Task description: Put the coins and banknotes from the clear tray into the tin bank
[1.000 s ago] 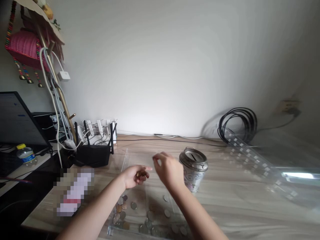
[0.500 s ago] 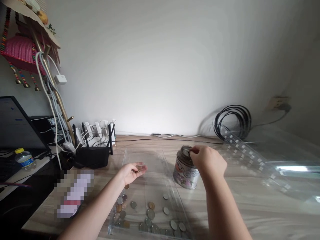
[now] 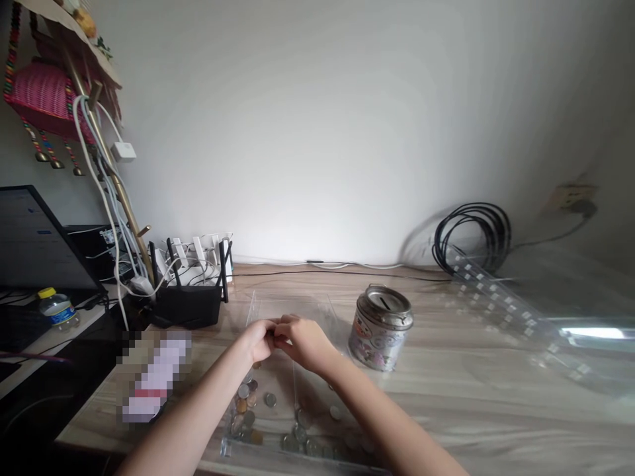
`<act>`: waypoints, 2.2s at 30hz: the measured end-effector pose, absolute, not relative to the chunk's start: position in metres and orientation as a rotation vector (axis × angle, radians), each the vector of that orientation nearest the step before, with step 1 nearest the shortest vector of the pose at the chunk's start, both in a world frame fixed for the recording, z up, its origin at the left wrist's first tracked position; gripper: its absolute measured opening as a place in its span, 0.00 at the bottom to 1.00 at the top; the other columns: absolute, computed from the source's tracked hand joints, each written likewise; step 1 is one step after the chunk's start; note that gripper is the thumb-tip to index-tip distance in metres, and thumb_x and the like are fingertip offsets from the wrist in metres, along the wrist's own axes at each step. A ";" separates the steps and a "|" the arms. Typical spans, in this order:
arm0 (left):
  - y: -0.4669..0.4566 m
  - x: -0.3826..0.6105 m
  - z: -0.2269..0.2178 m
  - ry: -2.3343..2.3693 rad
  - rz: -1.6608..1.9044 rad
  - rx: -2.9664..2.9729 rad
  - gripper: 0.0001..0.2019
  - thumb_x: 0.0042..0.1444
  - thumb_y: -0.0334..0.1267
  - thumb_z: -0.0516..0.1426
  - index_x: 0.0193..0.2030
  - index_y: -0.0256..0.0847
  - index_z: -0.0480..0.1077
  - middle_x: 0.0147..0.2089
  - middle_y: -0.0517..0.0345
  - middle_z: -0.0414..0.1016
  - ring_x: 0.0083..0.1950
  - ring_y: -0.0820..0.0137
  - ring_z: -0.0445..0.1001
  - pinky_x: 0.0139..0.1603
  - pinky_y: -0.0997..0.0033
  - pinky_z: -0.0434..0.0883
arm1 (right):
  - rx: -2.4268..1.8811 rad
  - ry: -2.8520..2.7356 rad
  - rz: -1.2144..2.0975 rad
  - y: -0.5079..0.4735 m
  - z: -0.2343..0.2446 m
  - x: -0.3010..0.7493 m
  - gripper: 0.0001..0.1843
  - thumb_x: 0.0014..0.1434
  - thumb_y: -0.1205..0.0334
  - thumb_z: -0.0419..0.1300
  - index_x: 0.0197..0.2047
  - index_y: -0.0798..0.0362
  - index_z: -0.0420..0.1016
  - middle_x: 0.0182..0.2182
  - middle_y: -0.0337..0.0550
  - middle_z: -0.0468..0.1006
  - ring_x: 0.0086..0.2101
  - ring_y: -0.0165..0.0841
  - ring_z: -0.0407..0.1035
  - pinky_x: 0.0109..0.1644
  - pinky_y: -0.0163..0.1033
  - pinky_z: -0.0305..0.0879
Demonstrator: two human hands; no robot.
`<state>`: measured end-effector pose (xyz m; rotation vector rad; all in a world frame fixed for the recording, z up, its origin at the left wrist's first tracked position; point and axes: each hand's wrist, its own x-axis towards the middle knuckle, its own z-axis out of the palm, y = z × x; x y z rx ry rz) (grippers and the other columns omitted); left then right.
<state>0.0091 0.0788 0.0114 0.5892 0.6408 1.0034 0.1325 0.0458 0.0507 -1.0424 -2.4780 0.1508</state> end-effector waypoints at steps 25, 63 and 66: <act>0.074 0.006 0.014 0.763 0.830 0.917 0.11 0.48 0.42 0.56 0.25 0.35 0.62 0.14 0.68 0.57 0.10 0.87 0.44 0.11 0.81 0.36 | -1.546 -1.641 -0.334 0.044 0.098 0.221 0.14 0.51 0.56 0.51 0.31 0.53 0.74 0.31 0.47 0.75 0.33 0.36 0.66 0.35 0.37 0.58; 0.074 0.006 0.017 0.804 0.993 0.816 0.06 0.46 0.36 0.57 0.26 0.33 0.65 0.15 0.65 0.61 0.11 0.87 0.43 0.12 0.79 0.36 | -1.434 -1.843 -0.112 0.052 0.077 0.189 0.13 0.51 0.56 0.51 0.31 0.51 0.75 0.27 0.42 0.75 0.26 0.31 0.65 0.28 0.33 0.57; 0.075 0.006 0.016 0.790 0.961 0.871 0.09 0.44 0.39 0.58 0.25 0.35 0.64 0.12 0.70 0.53 0.10 0.86 0.42 0.13 0.79 0.35 | -1.305 -2.156 0.230 0.056 0.056 0.154 0.15 0.53 0.55 0.50 0.30 0.50 0.75 0.23 0.40 0.74 0.22 0.28 0.63 0.26 0.32 0.56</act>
